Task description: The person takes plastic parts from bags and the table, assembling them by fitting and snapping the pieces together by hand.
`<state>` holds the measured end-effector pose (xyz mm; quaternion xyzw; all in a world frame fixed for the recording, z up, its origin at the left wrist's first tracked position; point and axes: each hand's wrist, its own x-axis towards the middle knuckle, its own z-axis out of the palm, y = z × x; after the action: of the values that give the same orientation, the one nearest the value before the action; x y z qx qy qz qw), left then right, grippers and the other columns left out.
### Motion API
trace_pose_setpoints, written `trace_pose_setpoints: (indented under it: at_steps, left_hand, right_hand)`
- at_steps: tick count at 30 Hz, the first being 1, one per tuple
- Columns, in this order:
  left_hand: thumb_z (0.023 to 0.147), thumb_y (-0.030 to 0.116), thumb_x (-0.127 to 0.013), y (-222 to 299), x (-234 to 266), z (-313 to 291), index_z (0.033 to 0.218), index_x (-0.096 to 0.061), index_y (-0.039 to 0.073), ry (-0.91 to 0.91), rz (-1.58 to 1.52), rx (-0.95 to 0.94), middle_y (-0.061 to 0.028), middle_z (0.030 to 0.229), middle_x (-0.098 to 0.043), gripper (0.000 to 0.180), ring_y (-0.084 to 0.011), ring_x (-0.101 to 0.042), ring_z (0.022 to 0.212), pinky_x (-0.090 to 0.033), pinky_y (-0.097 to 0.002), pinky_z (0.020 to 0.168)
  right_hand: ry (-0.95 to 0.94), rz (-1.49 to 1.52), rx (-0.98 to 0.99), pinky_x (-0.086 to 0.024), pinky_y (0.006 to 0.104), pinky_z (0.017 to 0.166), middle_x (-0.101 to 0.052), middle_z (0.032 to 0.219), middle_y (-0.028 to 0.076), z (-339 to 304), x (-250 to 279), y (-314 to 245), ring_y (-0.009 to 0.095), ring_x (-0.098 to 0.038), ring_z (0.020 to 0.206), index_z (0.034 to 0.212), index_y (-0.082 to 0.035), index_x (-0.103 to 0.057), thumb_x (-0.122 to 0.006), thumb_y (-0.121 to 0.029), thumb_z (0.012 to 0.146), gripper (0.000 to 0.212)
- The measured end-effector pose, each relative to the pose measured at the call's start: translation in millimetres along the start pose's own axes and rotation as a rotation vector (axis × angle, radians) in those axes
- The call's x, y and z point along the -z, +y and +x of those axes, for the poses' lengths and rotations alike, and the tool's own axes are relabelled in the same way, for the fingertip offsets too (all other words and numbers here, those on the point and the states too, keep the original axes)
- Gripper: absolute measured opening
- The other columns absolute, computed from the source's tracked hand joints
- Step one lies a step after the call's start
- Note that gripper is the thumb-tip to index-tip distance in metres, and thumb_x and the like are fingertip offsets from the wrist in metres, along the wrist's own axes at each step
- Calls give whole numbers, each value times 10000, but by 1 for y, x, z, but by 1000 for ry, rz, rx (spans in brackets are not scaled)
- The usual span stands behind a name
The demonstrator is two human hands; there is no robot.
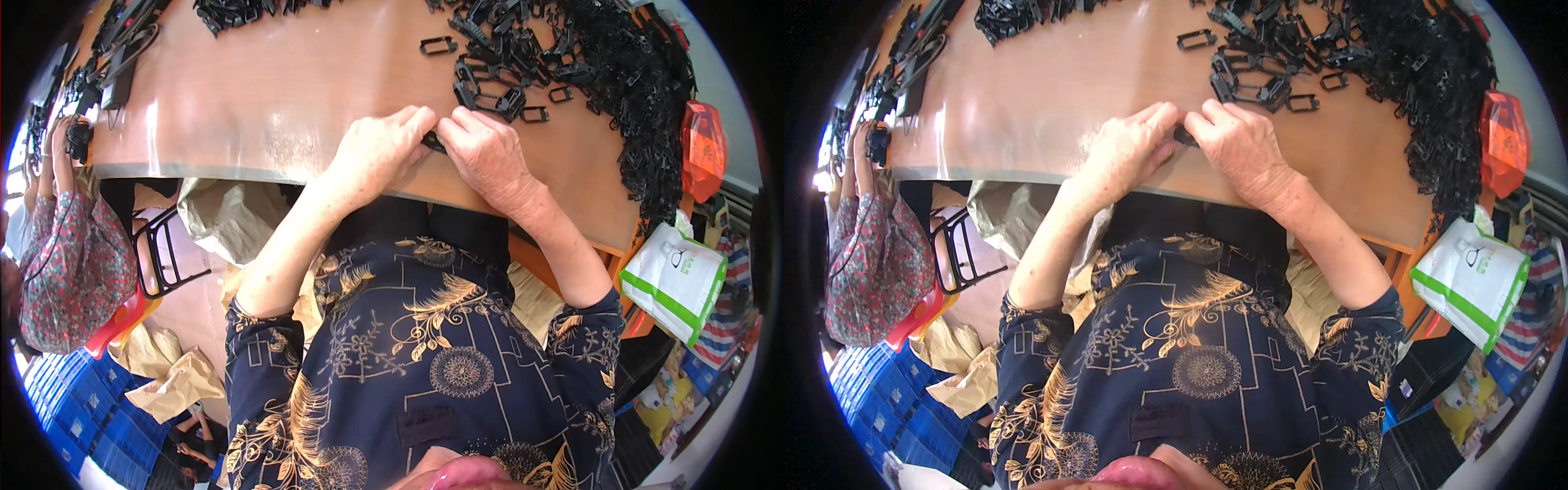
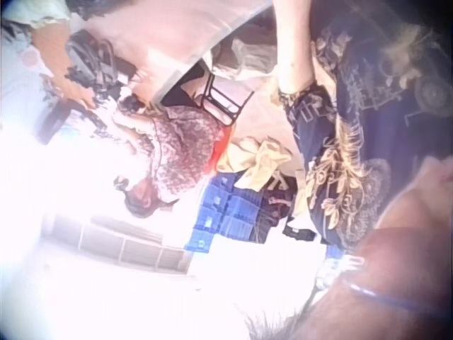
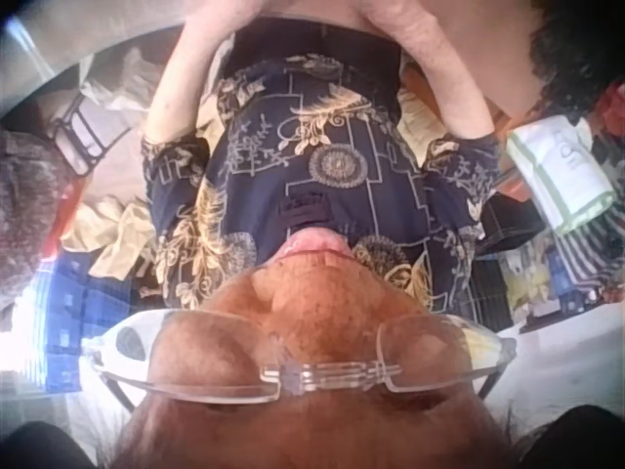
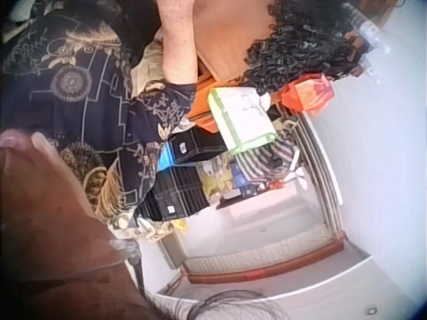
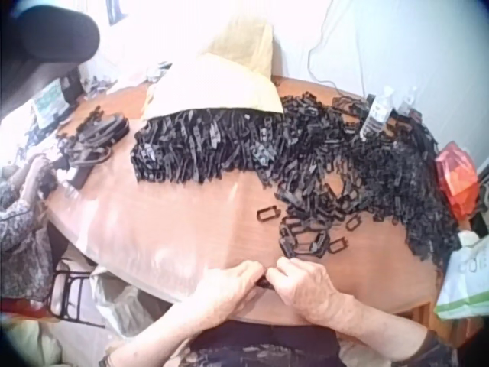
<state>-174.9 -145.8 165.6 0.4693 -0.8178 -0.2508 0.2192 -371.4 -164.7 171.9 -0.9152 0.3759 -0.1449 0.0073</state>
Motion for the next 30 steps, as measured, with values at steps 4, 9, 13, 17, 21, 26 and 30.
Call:
trace_pose_setpoints:
  at_steps: [4, 9, 13, 17, 21, 26, 30]
  left_hand:
    - [817, 35, -675, 1, 12, -1, 1069, -581, 70, -20, -168, -51, -145, 944, -633, 271, -373, -626, 838, -518, -421, 689]
    - [840, 50, -735, 1, 15, -3, 948, -665, 41, -70, -614, 47, -46, 936, -649, 129, -159, -636, 740, -487, -284, 620]
    - [886, 94, -721, 11, 16, -1, 991, -662, 53, -116, -1519, 509, -33, 943, -654, 127, -78, -557, 552, -434, -206, 487]
    - [925, 150, -689, 23, 8, 16, 1001, -642, 48, -1, -1801, 566, -40, 913, -667, 135, -77, -556, 556, -420, -192, 473]
    - [968, 216, -637, 18, 18, 49, 993, -621, 64, 3, -1520, 666, -28, 844, -671, 155, -73, -575, 582, -441, -198, 496]
    - [906, 76, -603, -64, 26, 132, 1166, -614, 87, 357, -64, 101, -105, 822, -632, 260, -207, -633, 681, -508, -343, 610]
    - [874, 82, -558, -80, 30, 174, 1168, -638, 207, 80, 490, 64, -139, 1004, -572, 329, -360, -651, 824, -535, -451, 701]
  right_hand:
    - [27, 436, -103, -514, 361, 597, -604, 755, 70, -2, 7, 11, 235, -644, 662, 880, -24, -593, -703, -66, 811, 136]
    - [-271, 1210, -571, -451, 227, 579, -616, 729, -27, 1, 39, 18, 66, -553, 628, 922, -14, -663, -652, -143, 922, 129]
    - [-151, 1702, -591, -442, 195, 668, -618, 918, -43, -6, 31, 20, 49, -545, 742, 1062, -20, -673, -614, -222, 985, 224]
    - [127, 1853, -532, -426, 231, 898, -607, 1122, -17, -5, 13, 4, 60, -535, 995, 1184, -31, -646, -623, -162, 977, 247]
    - [352, 1844, -627, -470, 247, 903, -671, 1123, 23, -1, 4, 15, 88, -597, 1032, 1147, -43, -656, -625, -84, 961, 194]
    - [256, 1894, -698, -539, 236, 683, -714, 1015, 104, -6, 11, 36, 135, -691, 827, 1148, -15, -637, -611, -66, 963, 193]
    - [170, 1798, -724, -532, 229, 634, -698, 945, 87, -16, 5, 38, 120, -662, 740, 1254, 11, -584, -594, -72, 975, 292]
